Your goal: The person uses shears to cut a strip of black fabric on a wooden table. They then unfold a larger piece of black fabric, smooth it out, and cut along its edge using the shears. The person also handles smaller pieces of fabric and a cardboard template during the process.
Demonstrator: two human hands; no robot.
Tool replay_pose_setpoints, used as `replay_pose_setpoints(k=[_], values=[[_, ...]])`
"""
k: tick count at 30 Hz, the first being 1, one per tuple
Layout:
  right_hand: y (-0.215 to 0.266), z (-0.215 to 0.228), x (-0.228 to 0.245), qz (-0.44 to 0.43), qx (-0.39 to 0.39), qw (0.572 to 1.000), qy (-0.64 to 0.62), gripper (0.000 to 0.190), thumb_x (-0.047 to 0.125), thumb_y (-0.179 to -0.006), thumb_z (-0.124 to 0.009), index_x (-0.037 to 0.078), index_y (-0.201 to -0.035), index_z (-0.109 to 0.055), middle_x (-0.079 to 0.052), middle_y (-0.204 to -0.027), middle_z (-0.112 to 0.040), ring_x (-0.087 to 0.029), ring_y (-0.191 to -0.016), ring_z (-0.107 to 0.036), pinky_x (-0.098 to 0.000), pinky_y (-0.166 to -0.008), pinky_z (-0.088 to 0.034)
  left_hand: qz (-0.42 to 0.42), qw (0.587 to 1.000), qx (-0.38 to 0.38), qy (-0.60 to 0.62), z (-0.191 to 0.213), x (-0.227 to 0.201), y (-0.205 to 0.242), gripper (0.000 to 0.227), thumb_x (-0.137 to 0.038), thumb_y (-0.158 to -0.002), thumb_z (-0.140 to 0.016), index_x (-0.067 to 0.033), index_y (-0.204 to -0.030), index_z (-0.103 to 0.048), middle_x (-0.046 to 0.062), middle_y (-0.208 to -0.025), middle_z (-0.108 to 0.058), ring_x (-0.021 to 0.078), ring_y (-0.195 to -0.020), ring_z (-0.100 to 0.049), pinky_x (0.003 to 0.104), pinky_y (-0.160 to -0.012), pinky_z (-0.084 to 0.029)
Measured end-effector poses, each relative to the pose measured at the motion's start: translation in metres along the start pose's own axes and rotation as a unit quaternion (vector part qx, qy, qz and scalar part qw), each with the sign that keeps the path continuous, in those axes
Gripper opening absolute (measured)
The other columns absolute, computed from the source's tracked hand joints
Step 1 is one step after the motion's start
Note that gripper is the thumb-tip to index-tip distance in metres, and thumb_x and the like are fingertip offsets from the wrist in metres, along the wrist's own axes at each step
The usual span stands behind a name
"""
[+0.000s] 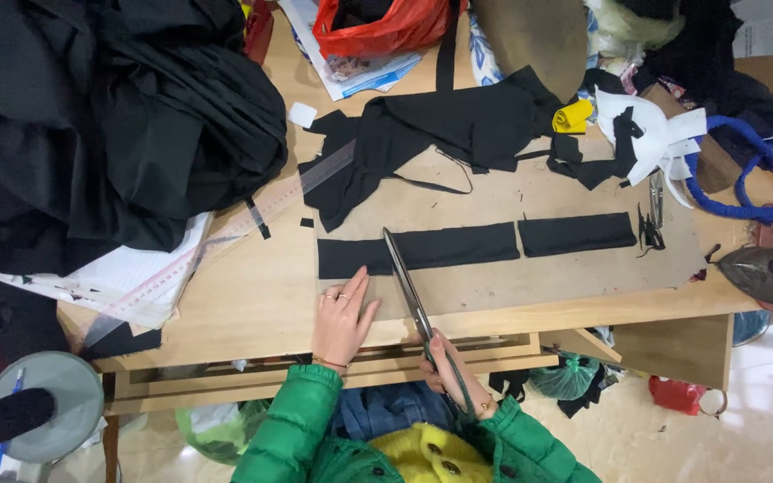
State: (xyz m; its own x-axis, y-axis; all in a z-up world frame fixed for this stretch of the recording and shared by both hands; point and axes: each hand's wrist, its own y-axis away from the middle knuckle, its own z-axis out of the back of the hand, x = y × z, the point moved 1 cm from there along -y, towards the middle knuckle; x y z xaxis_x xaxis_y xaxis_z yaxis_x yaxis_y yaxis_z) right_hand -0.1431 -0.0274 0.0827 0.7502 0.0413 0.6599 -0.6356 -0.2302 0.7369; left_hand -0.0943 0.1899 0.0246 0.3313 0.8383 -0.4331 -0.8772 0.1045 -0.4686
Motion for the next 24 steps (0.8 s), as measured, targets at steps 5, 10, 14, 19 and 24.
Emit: replay_pose_setpoints(k=[5, 10, 14, 19, 24], values=[[0.019, 0.022, 0.011, 0.181, 0.055, 0.98, 0.066, 0.07, 0.064, -0.094, -0.038, 0.012, -0.136, -0.055, 0.006, -0.07, -0.028, -0.004, -0.052, -0.024, -0.0194, -0.044, -0.025, 0.164, 0.962, -0.078, 0.203, -0.001, 0.012, 0.008, 0.059, -0.02, -0.103, -0.061, -0.002, -0.155, -0.04, 0.018, -0.163, -0.039, 0.0341, -0.151, -0.038, 0.046, -0.126, -0.029], [0.002, 0.075, -0.015, 0.234, -0.012, 0.971, 0.043, 0.07, 0.062, -0.092, -0.051, 0.008, -0.137, -0.055, 0.006, -0.073, -0.036, -0.001, -0.051, -0.025, -0.018, -0.04, -0.022, 0.315, 0.909, -0.196, 0.192, 0.031, 0.035, -0.004, 0.058, -0.019, -0.097, -0.066, 0.0, -0.148, -0.044, 0.023, -0.164, -0.026, 0.0317, -0.131, -0.038, 0.045, -0.114, -0.034], [0.005, 0.124, -0.009, 0.283, -0.114, 0.933, 0.191, 0.044, 0.042, -0.103, -0.047, 0.014, -0.136, -0.058, 0.009, -0.073, -0.04, -0.006, -0.054, -0.032, -0.0217, -0.048, -0.029, 0.309, 0.91, -0.188, 0.202, 0.047, 0.027, -0.016, 0.038, -0.014, -0.098, -0.063, 0.0041, -0.132, -0.059, 0.029, -0.16, -0.027, 0.0413, -0.146, -0.038, 0.05, -0.115, -0.042], [0.002, 0.202, 0.006, 0.132, -0.255, 0.931, 0.226, 0.046, 0.02, -0.097, -0.061, 0.011, -0.142, -0.056, -0.006, -0.098, -0.07, -0.015, -0.078, -0.066, -0.0287, -0.072, -0.058, 0.233, 0.963, -0.106, 0.085, 0.013, -0.017, -0.022, 0.028, -0.025, -0.097, -0.066, -0.0119, -0.121, -0.067, 0.019, -0.151, -0.051, 0.0344, -0.141, -0.047, 0.049, -0.114, -0.029], [0.009, 0.278, 0.043, 0.145, -0.324, 0.907, 0.226, 0.065, 0.049, -0.085, -0.066, 0.01, -0.136, -0.06, -0.008, -0.107, -0.07, -0.021, -0.099, -0.066, -0.0351, -0.093, -0.051, 0.151, 0.983, -0.056, 0.085, -0.036, -0.079, -0.048, 0.024, -0.027, -0.093, -0.071, -0.0138, -0.112, -0.07, 0.015, -0.139, -0.058, 0.0364, -0.126, -0.051, 0.049, -0.109, -0.038]])
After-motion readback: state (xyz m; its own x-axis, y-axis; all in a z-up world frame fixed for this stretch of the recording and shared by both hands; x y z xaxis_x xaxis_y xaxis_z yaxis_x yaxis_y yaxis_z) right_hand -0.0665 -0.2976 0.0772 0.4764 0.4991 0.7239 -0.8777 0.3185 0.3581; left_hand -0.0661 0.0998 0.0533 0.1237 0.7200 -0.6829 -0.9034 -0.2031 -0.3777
